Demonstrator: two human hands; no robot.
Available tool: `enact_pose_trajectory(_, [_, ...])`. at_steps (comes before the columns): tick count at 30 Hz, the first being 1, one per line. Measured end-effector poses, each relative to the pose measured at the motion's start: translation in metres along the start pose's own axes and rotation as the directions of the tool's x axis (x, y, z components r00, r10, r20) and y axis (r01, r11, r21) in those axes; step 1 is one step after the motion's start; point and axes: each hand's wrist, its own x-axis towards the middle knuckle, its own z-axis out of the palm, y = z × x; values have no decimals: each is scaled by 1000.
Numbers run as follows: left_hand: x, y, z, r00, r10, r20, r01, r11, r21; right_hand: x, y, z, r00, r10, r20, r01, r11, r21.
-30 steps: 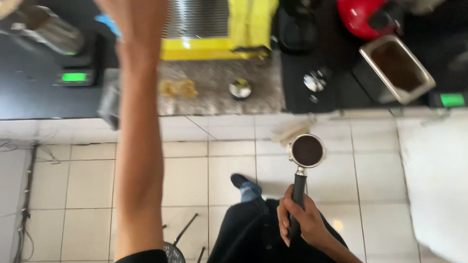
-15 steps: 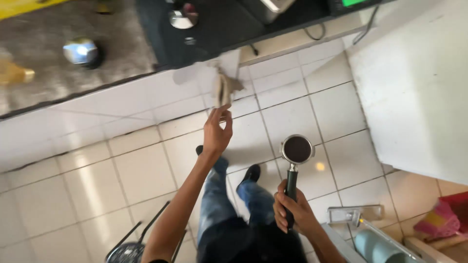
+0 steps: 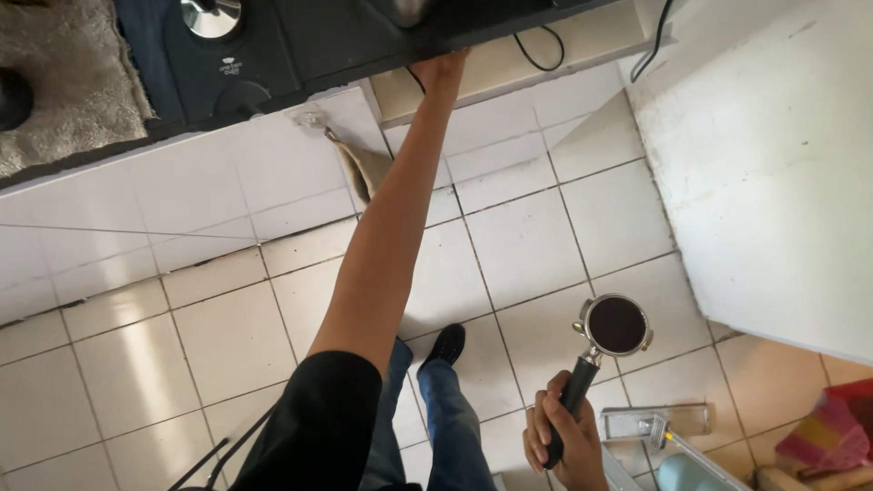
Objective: Preparing espresso shots using a professional espresso machine, including dosing, tamping, and weighing.
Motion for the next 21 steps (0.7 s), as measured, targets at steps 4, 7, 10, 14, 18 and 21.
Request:
enact_pose_trajectory(4, [13, 3, 14, 993, -10, 118, 61, 900, -432, -17, 6, -23, 985, 23, -171, -33, 998, -59])
enact_pose_trajectory(7, [21, -4, 1, 983, -9, 183, 129, 741, -659, -18, 6, -27, 993, 20, -115, -21, 1000, -13])
enact_pose_trajectory(10, [29, -15, -5, 969, 17, 248, 203, 519, -830, -17, 9, -28, 983, 21, -184, -23, 1000, -7])
enact_pose_trajectory(14, [22, -22, -8, 944, 66, 323, 299, 244, -923, -15, 4, -14, 993, 15, -120, -13, 1000, 16])
enact_pose_trajectory(18, [-48, 46, -114, 750, -546, 374, 580, 270, -768, -8, -3, -5, 998, 11, -58, -11, 1000, 0])
enact_pose_trajectory(21, [-75, 161, -174, 915, -305, 266, 389, 843, -371, 12, -19, 8, 995, -67, 79, 66, 998, 11])
